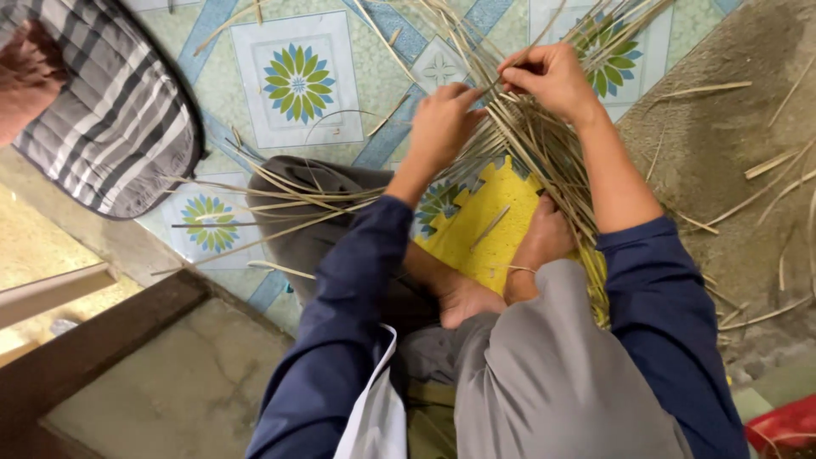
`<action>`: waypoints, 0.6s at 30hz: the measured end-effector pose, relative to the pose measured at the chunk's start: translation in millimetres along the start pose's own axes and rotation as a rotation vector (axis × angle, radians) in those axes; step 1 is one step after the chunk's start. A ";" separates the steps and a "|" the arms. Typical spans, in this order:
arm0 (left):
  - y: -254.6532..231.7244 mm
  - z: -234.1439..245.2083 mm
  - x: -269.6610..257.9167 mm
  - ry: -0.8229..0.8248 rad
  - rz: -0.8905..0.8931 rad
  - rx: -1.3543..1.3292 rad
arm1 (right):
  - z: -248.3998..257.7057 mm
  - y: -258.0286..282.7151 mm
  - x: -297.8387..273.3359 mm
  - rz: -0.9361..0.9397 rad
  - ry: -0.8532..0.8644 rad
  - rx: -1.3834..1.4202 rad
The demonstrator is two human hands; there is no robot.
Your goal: Weaving thin strips of dried plant material into a mat
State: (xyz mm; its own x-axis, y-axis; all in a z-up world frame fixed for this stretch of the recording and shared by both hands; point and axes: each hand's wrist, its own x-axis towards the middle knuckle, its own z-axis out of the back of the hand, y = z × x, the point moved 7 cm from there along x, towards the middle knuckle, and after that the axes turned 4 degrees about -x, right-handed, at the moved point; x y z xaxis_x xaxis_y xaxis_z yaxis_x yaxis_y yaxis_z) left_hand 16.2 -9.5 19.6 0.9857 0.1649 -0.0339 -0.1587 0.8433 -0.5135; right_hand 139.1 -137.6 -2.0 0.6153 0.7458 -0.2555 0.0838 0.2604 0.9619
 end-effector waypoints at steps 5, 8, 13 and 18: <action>-9.2 -12.8 11.4 -0.139 0.134 -0.521 | 18.7 -25.0 1.8 0.073 -0.044 -0.129; -3.6 -15.2 9.2 -0.201 0.218 -0.558 | 27.8 -28.5 2.4 0.111 -0.156 -0.289; 13.3 -23.6 2.7 -0.180 0.431 -0.657 | 23.3 -12.4 1.4 0.205 -0.281 -0.617; 29.6 -32.2 -0.3 -0.135 0.579 -0.766 | 20.1 -17.7 3.8 0.239 -0.316 -0.638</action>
State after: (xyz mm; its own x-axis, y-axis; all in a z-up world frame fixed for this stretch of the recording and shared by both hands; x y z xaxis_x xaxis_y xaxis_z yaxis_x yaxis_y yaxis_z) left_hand 12.9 -1.1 -23.2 0.7442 0.5472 -0.3831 -0.4907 0.0588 -0.8693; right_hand 155.7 -151.7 -18.0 0.7635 0.6400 0.0865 -0.4922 0.4899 0.7196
